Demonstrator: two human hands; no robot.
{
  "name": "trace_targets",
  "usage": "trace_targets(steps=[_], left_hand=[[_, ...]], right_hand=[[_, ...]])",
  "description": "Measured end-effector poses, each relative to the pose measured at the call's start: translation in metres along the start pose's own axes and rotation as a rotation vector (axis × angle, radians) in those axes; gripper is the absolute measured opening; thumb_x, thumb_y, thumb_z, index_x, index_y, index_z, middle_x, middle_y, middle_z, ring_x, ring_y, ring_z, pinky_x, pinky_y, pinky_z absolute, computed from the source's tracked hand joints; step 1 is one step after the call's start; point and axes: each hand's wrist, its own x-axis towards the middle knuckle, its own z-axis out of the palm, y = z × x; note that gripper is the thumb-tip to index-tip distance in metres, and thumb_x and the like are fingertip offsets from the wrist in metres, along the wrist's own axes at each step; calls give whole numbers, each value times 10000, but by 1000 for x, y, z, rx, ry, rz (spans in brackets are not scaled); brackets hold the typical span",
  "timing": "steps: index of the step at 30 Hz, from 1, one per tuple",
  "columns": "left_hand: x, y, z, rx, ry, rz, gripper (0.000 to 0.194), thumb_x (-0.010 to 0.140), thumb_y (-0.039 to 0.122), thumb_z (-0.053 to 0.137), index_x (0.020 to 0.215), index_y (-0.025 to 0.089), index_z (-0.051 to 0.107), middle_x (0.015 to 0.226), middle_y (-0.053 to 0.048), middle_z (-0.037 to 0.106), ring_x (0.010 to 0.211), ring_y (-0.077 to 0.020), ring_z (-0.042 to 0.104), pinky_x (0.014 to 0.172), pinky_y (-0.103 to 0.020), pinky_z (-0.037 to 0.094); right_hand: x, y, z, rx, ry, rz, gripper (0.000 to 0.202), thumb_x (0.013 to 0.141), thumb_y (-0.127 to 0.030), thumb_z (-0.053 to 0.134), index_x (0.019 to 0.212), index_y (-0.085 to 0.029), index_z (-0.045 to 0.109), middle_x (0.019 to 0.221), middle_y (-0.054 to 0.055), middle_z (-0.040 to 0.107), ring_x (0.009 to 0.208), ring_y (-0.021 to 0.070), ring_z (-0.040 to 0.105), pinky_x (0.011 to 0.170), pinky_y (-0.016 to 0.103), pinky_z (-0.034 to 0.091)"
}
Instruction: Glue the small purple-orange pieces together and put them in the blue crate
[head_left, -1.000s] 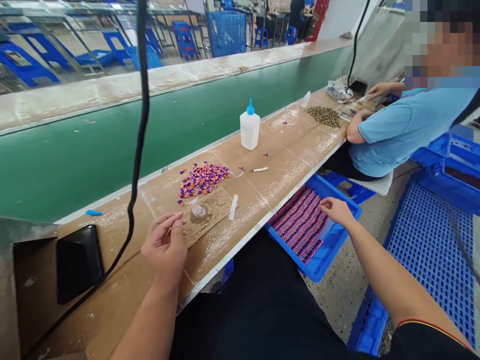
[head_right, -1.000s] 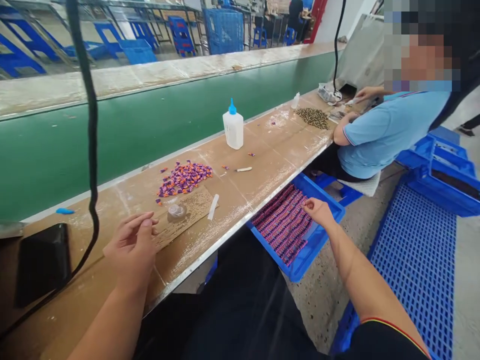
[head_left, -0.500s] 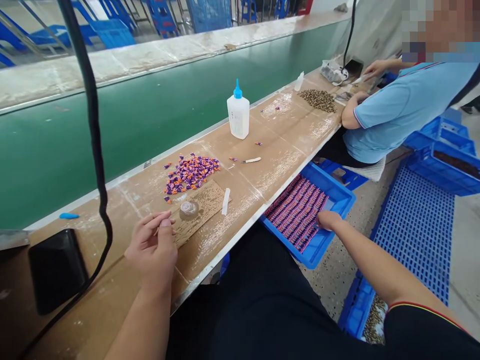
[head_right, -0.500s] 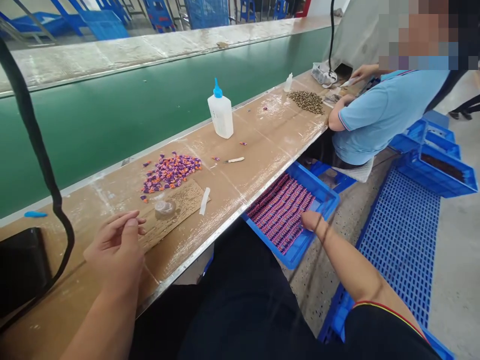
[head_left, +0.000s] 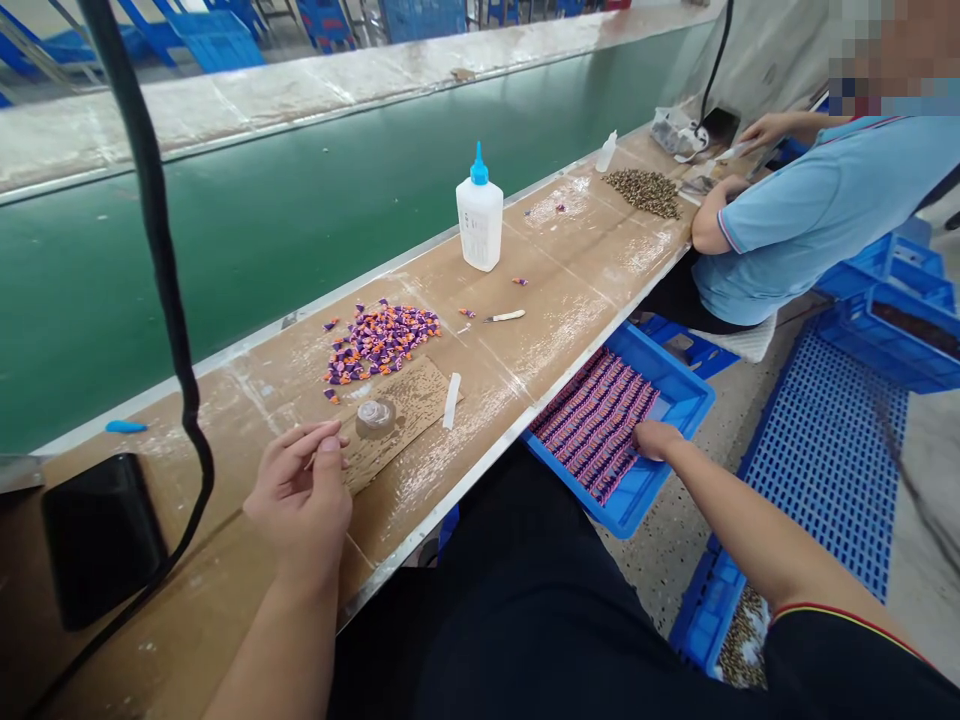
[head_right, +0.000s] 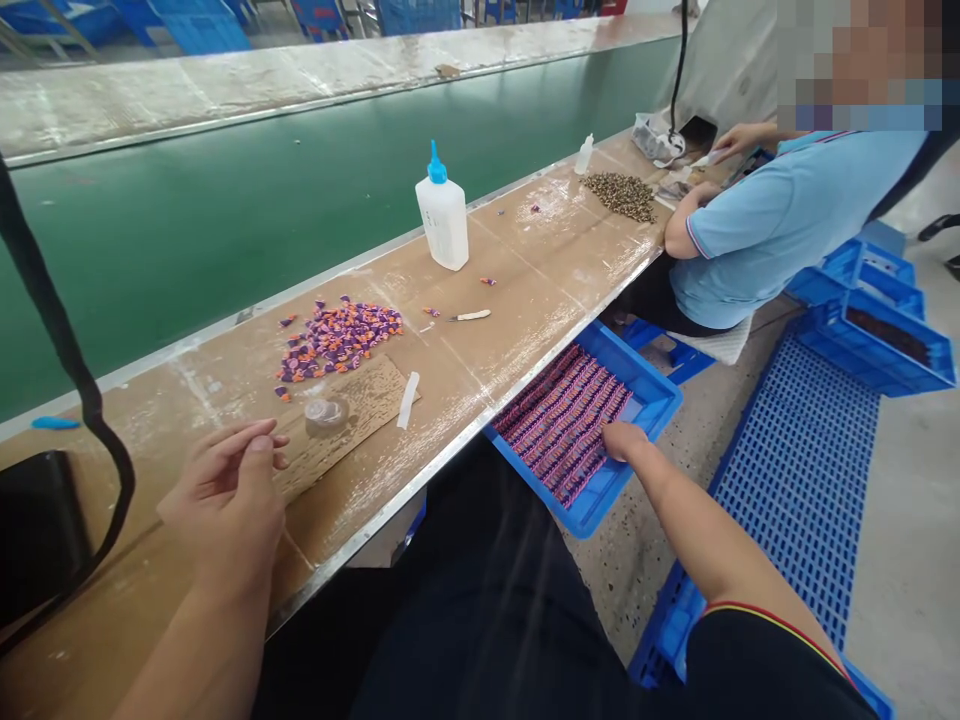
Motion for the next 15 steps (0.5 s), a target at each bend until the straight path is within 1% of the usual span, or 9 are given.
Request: trace_targets(steps=[2, 7, 11, 15], left_hand=[[0, 1, 0, 7, -1, 3, 194, 857, 305, 755, 916, 129, 813, 948, -72, 736, 706, -123, 702, 569, -224, 579], [-2, 1, -2, -7, -6, -28, 190, 862, 298, 765, 932, 130, 821, 980, -77, 739, 729, -116, 706, 590, -218, 579], [-2, 0, -3, -16, -5, -21, 175, 856, 299, 769, 914, 144, 825, 970, -75, 736, 722, -123, 705, 574, -225, 571], [-1, 2, -2, -1, -6, -16, 191, 849, 319, 762, 904, 145, 818, 954, -79, 728, 710, -132, 698, 562, -240, 577]], right_hand=[[0, -1, -1, -11, -11, 8, 243, 1070, -295, 700, 1205, -100, 750, 1275, 142, 750, 1215, 248, 725, 1088, 462, 585], [0, -5, 0, -19, 3, 10, 296, 1076, -307, 694, 1270, -86, 733, 1316, 166, 737, 1265, 262, 711, 1120, 471, 569], [-2, -8, 0, -17, 6, 23, 285, 1082, -306, 685, 1280, -106, 732, 1340, 147, 733, 1262, 257, 711, 1109, 476, 579], [-4, -11, 0, -20, 15, 42, 288, 1086, -288, 677, 1298, -100, 730, 1351, 154, 731, 1270, 260, 713, 1109, 478, 584]])
